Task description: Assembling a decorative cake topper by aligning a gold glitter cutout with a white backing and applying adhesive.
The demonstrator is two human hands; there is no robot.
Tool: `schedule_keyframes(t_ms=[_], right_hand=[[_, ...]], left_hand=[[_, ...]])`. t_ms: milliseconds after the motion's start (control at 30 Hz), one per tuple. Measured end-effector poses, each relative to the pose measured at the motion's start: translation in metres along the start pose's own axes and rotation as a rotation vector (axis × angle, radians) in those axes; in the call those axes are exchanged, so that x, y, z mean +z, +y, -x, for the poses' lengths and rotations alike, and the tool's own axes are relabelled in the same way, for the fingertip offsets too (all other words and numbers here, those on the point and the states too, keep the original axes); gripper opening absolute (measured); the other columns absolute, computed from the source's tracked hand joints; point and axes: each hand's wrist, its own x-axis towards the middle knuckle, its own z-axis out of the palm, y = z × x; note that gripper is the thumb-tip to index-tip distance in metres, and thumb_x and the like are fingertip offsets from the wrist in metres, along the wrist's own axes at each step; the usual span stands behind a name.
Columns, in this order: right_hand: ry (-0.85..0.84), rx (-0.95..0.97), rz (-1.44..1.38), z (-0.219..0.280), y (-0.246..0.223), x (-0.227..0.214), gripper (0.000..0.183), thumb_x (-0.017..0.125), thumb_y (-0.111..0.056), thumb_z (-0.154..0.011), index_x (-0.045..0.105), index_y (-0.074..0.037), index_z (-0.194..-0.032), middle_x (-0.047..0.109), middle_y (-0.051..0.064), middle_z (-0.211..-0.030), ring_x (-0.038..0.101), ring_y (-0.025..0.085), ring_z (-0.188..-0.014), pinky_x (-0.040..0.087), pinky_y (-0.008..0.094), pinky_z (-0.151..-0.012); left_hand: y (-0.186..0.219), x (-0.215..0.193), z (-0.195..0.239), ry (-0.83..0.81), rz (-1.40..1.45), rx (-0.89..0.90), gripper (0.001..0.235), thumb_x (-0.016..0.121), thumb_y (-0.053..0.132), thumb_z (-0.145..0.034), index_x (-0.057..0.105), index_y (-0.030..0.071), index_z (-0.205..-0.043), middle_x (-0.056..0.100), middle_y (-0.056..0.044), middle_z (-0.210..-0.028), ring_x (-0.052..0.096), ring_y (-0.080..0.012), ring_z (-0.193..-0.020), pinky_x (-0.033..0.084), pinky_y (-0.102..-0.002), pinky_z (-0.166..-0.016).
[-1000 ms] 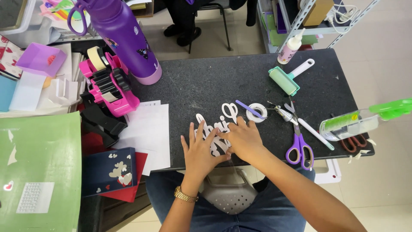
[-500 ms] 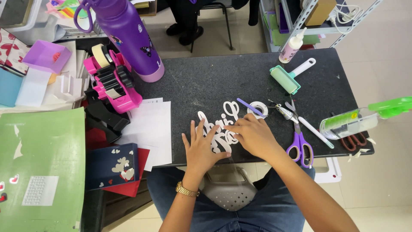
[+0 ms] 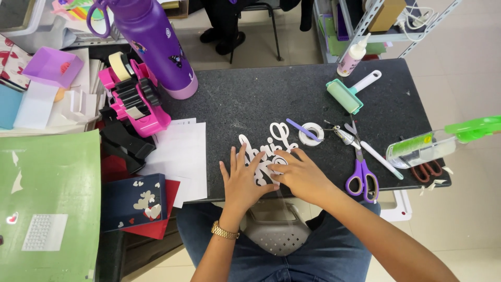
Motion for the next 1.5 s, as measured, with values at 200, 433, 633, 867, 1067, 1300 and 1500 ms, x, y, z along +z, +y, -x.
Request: schedule_keyframes(t_ms=[200, 433, 633, 867, 1067, 1300, 1500], right_hand=[[0.003, -0.045, 0.074, -0.008, 0.002, 0.006, 0.025, 0.07, -0.009, -0.085, 0.077, -0.019, -0.106, 0.07, -0.006, -0.122, 0.04, 0.029, -0.141, 0.032, 0.058, -0.11], [-0.051, -0.007, 0.062, -0.003, -0.005, 0.007, 0.03, 0.07, -0.007, -0.087, 0.076, -0.016, -0.116, 0.07, -0.001, -0.129, 0.043, 0.032, -0.14, 0.032, 0.062, -0.108], [-0.115, 0.026, 0.018, -0.004, -0.008, 0.009, 0.033, 0.069, -0.007, -0.089, 0.074, -0.014, -0.121, 0.068, 0.002, -0.136, 0.041, 0.034, -0.143, 0.029, 0.064, -0.11], [-0.129, 0.046, 0.001, -0.003, -0.011, 0.008, 0.033, 0.066, -0.009, -0.093, 0.071, -0.012, -0.126, 0.064, 0.006, -0.142, 0.04, 0.035, -0.143, 0.028, 0.065, -0.11], [-0.136, 0.06, 0.01, -0.002, -0.019, -0.002, 0.034, 0.065, -0.011, -0.095, 0.069, -0.008, -0.129, 0.064, 0.007, -0.143, 0.039, 0.035, -0.144, 0.026, 0.065, -0.111], [-0.099, 0.08, -0.042, 0.004, -0.02, -0.015, 0.034, 0.068, -0.006, -0.09, 0.072, -0.01, -0.123, 0.063, 0.007, -0.142, 0.038, 0.035, -0.145, 0.028, 0.064, -0.114], [-0.092, 0.135, -0.046, 0.018, -0.026, 0.0, 0.037, 0.07, -0.007, -0.088, 0.072, -0.014, -0.125, 0.058, 0.007, -0.142, 0.038, 0.037, -0.142, 0.029, 0.064, -0.114]], left_hand=[[0.002, -0.004, 0.001, -0.031, -0.096, 0.038, 0.093, 0.08, 0.058, -0.079, 0.041, 0.026, -0.157, 0.011, -0.012, -0.172, -0.002, -0.0382, -0.159, -0.006, -0.077, -0.118], [-0.015, 0.01, -0.009, 0.078, -0.376, 0.318, 0.055, 0.063, 0.038, -0.098, 0.052, 0.015, -0.146, 0.048, -0.001, -0.155, 0.026, -0.0252, -0.153, 0.005, -0.076, -0.118], [-0.033, 0.022, -0.021, 0.252, -0.532, 0.494, 0.035, 0.062, 0.015, -0.094, 0.068, 0.014, -0.129, 0.067, 0.001, -0.134, 0.044, -0.0226, -0.144, 0.011, -0.074, -0.119], [-0.031, 0.026, -0.023, 0.309, -0.533, 0.58, 0.033, 0.065, 0.006, -0.091, 0.072, 0.01, -0.124, 0.072, -0.003, -0.129, 0.051, -0.0232, -0.139, 0.013, -0.071, -0.12], [-0.035, 0.032, -0.022, 0.405, -0.625, 0.637, 0.034, 0.072, 0.006, -0.087, 0.074, 0.01, -0.121, 0.073, -0.005, -0.127, 0.051, -0.0249, -0.14, 0.016, -0.068, -0.122], [-0.031, 0.032, -0.023, 0.424, -0.62, 0.651, 0.031, 0.071, 0.003, -0.088, 0.074, 0.008, -0.119, 0.074, -0.005, -0.125, 0.051, -0.0255, -0.14, 0.016, -0.067, -0.123], [-0.03, 0.031, -0.02, 0.414, -0.616, 0.624, 0.033, 0.07, 0.004, -0.09, 0.073, 0.008, -0.122, 0.074, -0.003, -0.126, 0.05, -0.0241, -0.141, 0.015, -0.067, -0.123]])
